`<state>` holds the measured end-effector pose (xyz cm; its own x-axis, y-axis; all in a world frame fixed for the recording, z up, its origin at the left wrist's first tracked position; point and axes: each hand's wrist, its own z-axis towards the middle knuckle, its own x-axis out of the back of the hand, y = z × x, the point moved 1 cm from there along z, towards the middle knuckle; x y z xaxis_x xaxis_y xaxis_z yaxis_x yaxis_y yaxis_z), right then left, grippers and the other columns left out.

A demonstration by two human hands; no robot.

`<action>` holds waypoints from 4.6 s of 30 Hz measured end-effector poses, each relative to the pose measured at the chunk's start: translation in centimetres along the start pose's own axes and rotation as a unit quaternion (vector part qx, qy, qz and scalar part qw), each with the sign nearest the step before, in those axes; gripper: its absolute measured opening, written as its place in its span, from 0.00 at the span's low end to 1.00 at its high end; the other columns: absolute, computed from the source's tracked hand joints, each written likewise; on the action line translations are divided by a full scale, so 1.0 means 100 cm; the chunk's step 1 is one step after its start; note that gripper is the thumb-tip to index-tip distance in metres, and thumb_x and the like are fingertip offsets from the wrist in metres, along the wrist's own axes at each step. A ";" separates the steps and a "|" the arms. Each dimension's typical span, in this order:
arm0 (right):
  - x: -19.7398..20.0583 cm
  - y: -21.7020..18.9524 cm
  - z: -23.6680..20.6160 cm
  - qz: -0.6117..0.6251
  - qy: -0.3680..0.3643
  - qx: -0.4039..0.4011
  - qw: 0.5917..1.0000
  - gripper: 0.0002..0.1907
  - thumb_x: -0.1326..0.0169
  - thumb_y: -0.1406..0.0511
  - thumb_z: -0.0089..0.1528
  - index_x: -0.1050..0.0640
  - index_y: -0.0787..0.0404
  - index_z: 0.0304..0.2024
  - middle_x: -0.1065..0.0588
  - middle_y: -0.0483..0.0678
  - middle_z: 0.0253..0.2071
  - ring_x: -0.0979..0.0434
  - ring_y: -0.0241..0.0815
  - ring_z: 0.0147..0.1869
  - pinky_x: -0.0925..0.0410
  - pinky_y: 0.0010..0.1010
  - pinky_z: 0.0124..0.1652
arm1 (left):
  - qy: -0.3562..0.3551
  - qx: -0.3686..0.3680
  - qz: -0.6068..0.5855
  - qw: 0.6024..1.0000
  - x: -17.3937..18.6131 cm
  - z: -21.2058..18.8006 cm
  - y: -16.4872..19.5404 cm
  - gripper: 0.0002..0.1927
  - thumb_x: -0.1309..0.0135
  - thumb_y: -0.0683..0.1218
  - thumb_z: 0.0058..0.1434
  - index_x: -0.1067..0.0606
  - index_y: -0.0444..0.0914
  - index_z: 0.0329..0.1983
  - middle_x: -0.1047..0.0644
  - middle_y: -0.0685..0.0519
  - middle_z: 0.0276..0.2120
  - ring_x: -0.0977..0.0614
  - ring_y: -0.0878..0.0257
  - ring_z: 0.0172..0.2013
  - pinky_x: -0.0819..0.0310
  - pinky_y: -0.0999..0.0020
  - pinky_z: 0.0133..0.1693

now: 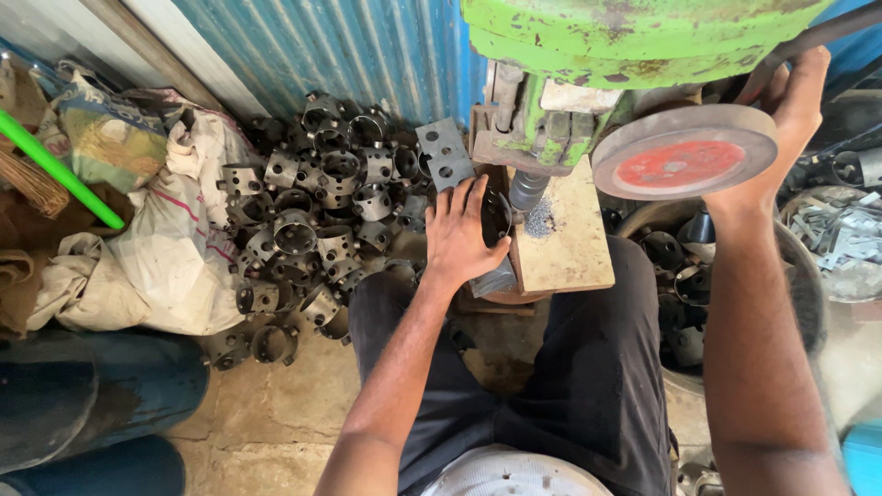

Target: The person operates a green drill press to drill holes into cylindrical metal parts. They hold each part with their left hand on a wooden block and lower the drill with their right hand. After drilling, they place the finished parts into a bucket to the right.

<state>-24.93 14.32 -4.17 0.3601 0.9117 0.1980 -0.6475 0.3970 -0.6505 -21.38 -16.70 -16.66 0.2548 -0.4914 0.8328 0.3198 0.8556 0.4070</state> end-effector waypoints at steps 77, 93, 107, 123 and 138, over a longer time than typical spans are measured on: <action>0.032 -0.031 0.026 -0.223 -0.173 0.042 0.958 0.40 0.27 0.55 0.61 0.34 0.72 0.61 0.25 0.55 0.37 0.21 0.45 0.37 0.30 0.29 0.39 | -0.064 0.012 0.012 0.998 0.011 -0.001 0.001 0.55 0.29 0.58 0.39 0.37 0.41 0.71 0.38 0.46 0.66 0.32 0.42 0.60 0.34 0.35 0.55; 0.041 -0.034 0.063 -0.311 -0.308 -0.054 0.897 0.36 0.24 0.64 0.48 0.26 0.71 0.53 0.21 0.57 0.31 0.17 0.45 0.37 0.27 0.35 0.34 | -0.062 0.001 0.012 0.998 0.012 0.005 -0.002 0.54 0.30 0.57 0.39 0.37 0.42 0.71 0.37 0.47 0.66 0.32 0.43 0.60 0.34 0.37 0.55; 0.021 -0.049 0.032 -0.204 -0.177 0.093 0.958 0.38 0.28 0.63 0.61 0.36 0.74 0.61 0.24 0.57 0.40 0.19 0.44 0.44 0.29 0.31 0.41 | -0.062 0.009 0.015 0.998 0.012 0.000 -0.001 0.55 0.29 0.58 0.39 0.38 0.41 0.71 0.38 0.46 0.66 0.32 0.43 0.60 0.34 0.37 0.55; -0.003 -0.030 0.010 -0.039 -0.007 -0.008 0.999 0.20 0.35 0.63 0.73 0.32 0.68 0.50 0.34 0.41 0.35 0.40 0.27 0.39 0.44 0.18 0.38 | -0.054 0.020 0.008 0.998 0.008 0.004 0.000 0.59 0.29 0.57 0.39 0.42 0.38 0.73 0.38 0.45 0.66 0.32 0.41 0.60 0.35 0.40 0.57; 0.003 -0.045 0.013 0.011 0.011 -0.003 1.000 0.26 0.31 0.65 0.70 0.30 0.69 0.62 0.25 0.43 0.46 0.31 0.28 0.46 0.32 0.18 0.46 | 0.075 0.033 -0.068 0.994 0.006 -0.016 0.015 0.61 0.25 0.58 0.38 0.42 0.33 0.71 0.34 0.36 0.62 0.31 0.39 0.61 0.33 0.46 0.61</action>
<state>-22.77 12.94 -0.24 0.3606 0.9177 0.1666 -0.6518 0.3758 -0.6588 -19.33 -15.97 -16.15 0.3482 -0.6177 0.7051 0.3004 0.7860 0.5403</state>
